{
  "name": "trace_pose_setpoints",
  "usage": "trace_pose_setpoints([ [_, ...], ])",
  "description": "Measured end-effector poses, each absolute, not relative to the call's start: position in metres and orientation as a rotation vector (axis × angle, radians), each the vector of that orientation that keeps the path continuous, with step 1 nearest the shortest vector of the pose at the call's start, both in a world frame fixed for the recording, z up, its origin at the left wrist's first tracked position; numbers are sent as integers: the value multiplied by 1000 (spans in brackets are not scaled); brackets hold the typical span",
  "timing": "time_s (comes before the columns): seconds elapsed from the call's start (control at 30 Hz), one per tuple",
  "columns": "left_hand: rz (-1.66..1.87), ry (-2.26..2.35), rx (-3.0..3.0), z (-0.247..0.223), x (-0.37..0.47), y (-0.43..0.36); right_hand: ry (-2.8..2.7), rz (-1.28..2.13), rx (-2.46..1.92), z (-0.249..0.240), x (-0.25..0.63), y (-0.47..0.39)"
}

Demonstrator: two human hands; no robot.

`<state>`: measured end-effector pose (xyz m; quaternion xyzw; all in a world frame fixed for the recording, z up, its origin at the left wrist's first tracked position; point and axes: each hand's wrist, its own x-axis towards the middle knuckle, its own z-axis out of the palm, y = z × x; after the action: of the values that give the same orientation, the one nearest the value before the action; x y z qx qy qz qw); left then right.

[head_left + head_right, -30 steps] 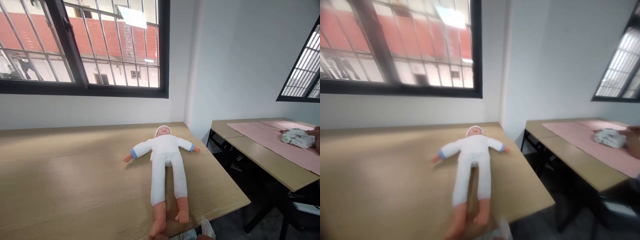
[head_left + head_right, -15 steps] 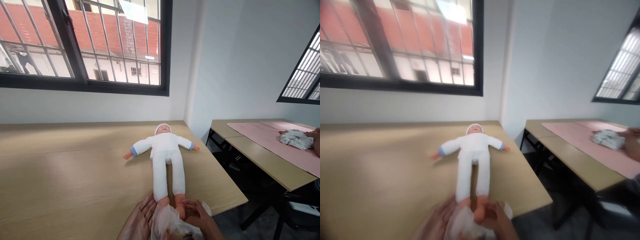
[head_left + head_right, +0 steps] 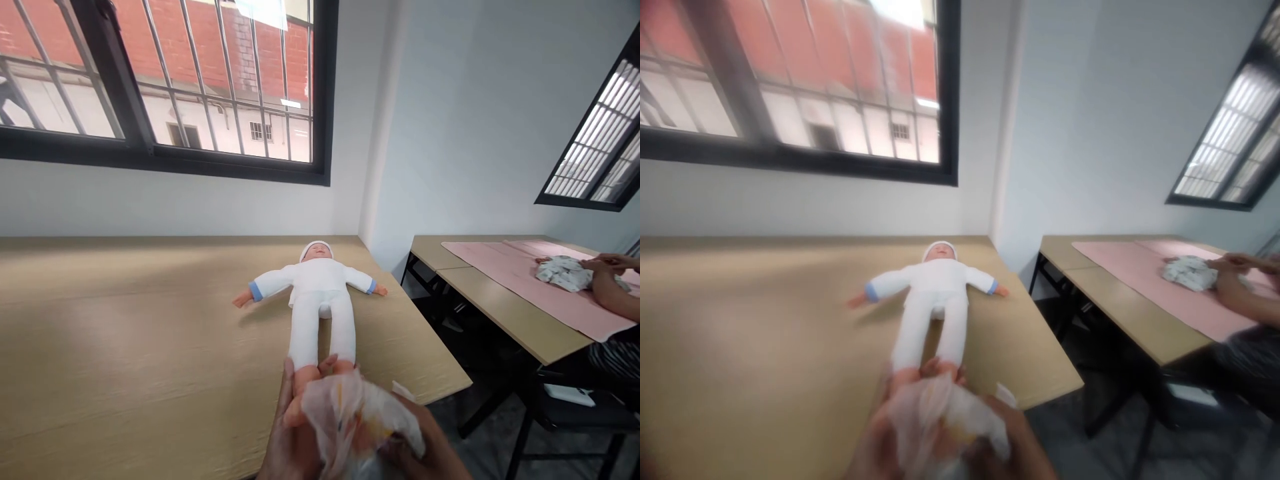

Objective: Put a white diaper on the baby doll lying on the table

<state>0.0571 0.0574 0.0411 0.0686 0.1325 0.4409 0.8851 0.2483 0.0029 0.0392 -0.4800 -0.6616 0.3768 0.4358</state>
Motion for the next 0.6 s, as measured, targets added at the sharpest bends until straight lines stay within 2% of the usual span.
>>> trace_pose_setpoints([
  [0.07, 915, 254, 178, 45, 53, 62, -1538, 800, -1453, 59, 278, -4],
  [0.2, 838, 198, 319, 63, 42, 73, -1726, 655, -1624, 120, 343, 9],
  [0.33, 811, 74, 515, 94, 32, 86, -1683, 13, -2013, 192, 382, 28],
  [0.43, 780, 30, 601, 119, 28, 98, -1594, -540, -2115, 232, 378, 29],
  [0.53, 762, 20, 686, 143, 31, 108, -1522, -853, -2099, 239, 350, 30],
  [0.6, 759, 17, 723, 158, 34, 116, -1654, -801, -2078, 221, 326, 37],
])
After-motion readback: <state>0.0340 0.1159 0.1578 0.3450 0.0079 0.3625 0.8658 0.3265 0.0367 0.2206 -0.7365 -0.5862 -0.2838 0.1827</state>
